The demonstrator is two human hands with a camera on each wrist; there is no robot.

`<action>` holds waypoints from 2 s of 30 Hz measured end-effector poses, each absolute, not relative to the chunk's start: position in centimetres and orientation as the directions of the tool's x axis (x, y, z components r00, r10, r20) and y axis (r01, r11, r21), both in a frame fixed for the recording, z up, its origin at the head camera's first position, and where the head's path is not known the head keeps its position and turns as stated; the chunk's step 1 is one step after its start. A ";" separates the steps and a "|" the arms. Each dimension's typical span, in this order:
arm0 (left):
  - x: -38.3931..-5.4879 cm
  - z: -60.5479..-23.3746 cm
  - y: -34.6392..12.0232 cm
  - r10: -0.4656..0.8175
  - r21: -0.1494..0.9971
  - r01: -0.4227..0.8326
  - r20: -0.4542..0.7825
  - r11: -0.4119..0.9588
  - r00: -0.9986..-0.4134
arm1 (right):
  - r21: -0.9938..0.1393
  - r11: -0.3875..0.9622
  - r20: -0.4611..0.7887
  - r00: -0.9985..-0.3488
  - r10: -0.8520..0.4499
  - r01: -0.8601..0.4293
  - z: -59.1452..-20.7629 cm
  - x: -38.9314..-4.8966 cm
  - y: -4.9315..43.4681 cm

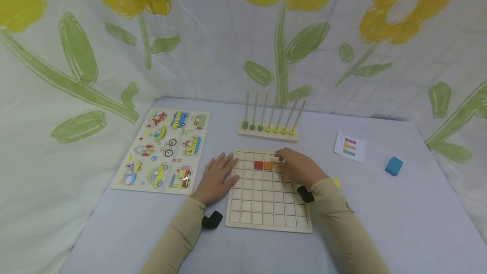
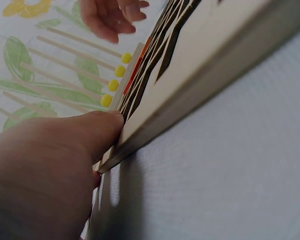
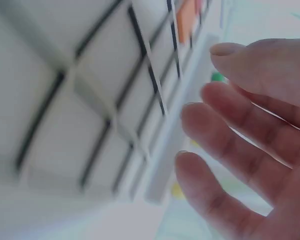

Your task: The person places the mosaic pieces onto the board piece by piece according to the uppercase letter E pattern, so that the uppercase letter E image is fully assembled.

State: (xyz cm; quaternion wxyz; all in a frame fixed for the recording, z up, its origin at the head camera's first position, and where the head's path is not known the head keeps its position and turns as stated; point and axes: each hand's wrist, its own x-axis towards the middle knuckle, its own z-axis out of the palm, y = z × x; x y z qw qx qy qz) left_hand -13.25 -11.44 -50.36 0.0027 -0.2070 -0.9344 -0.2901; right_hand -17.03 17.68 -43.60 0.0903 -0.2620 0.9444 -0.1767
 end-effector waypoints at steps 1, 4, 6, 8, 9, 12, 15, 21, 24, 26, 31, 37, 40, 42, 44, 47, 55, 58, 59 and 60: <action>-13.2 -50.4 -11.4 0.385 0.539 0.389 0.125 0.747 -0.914 | -0.374 0.806 -0.080 -0.850 -0.520 -0.458 -43.3 -16.8 18.3; -13.1 -50.3 -11.4 0.384 0.541 0.390 0.131 0.745 -0.914 | -0.364 0.821 -0.084 -0.863 -0.499 -0.440 -42.5 -16.0 20.3; -13.0 -50.3 -11.4 0.383 0.542 0.390 0.131 0.744 -0.914 | -0.358 0.832 -0.088 -0.871 -0.483 -0.424 -42.1 -15.5 21.8; -13.0 -50.2 -11.4 0.383 0.543 0.387 0.127 0.745 -0.915 | -0.353 0.849 -0.100 -0.887 -0.451 -0.392 -41.8 -14.8 23.3; -13.0 -50.1 -11.4 0.384 0.544 0.389 0.129 0.744 -0.914 | -0.353 0.857 -0.108 -0.893 -0.437 -0.376 -41.7 -14.5 24.0; -13.0 -50.1 -11.4 0.382 0.542 0.389 0.132 0.745 -0.915 | -0.370 0.867 -0.137 -0.904 -0.405 -0.333 -41.6 -13.7 26.0; -13.0 -50.0 -11.4 0.381 0.544 0.392 0.139 0.742 -0.914 | -0.392 0.874 -0.178 -0.909 -0.378 -0.287 -41.8 -13.1 27.5; -13.2 -50.1 -11.4 0.382 0.554 0.386 0.128 0.738 -0.915 | -0.405 0.898 -0.276 -0.912 -0.302 -0.174 -42.6 -12.2 29.1; -13.2 -50.2 -11.4 0.382 0.559 0.382 0.123 0.736 -0.916 | -0.399 0.908 -0.317 -0.910 -0.266 -0.126 -42.9 -11.9 29.4; -13.2 -50.3 -11.4 0.382 0.555 0.381 0.120 0.739 -0.916 | -0.397 0.910 -0.322 -0.911 -0.258 -0.117 -43.1 -11.7 29.4; -13.3 -50.4 -11.4 0.383 0.550 0.379 0.115 0.744 -0.917 | -0.398 0.908 -0.310 -0.912 -0.268 -0.132 -43.3 -11.6 29.5; -13.3 -50.3 -11.4 0.382 0.557 0.373 0.107 0.742 -0.918 | -0.371 0.910 -0.252 -0.923 -0.290 -0.184 -43.7 -12.0 29.5; -13.3 -50.3 -11.3 0.382 0.552 0.375 0.108 0.745 -0.918 | -0.351 0.920 -0.245 -0.931 -0.270 -0.174 -43.9 -12.3 29.3; -13.3 -50.3 -11.3 0.383 0.553 0.376 0.109 0.744 -0.917 | -0.348 0.927 -0.273 -0.930 -0.246 -0.143 -44.0 -12.3 29.2; -13.3 -50.3 -11.3 0.385 0.554 0.377 0.107 0.742 -0.917 | -0.342 0.934 -0.308 -0.926 -0.216 -0.104 -44.1 -12.2 29.1; -13.2 -50.3 -11.3 0.388 0.555 0.377 0.103 0.741 -0.916 | -0.334 0.938 -0.324 -0.923 -0.207 -0.093 -44.2 -12.0 29.1; -13.2 -50.3 -11.4 0.385 0.548 0.379 0.110 0.746 -0.916 | -0.352 0.905 -0.208 -0.923 -0.324 -0.238 -43.9 -12.1 28.4; -13.3 -50.4 -11.5 0.384 0.547 0.379 0.111 0.747 -0.917 | -0.385 0.891 -0.198 -0.921 -0.336 -0.242 -43.8 -12.4 27.9; -13.3 -50.5 -11.5 0.384 0.546 0.378 0.110 0.747 -0.917 | -0.394 0.887 -0.195 -0.922 -0.335 -0.239 -43.7 -12.4 27.6; -13.3 -50.5 -11.5 0.384 0.545 0.379 0.111 0.748 -0.917 | -0.401 0.882 -0.185 -0.921 -0.343 -0.247 -43.7 -12.5 27.4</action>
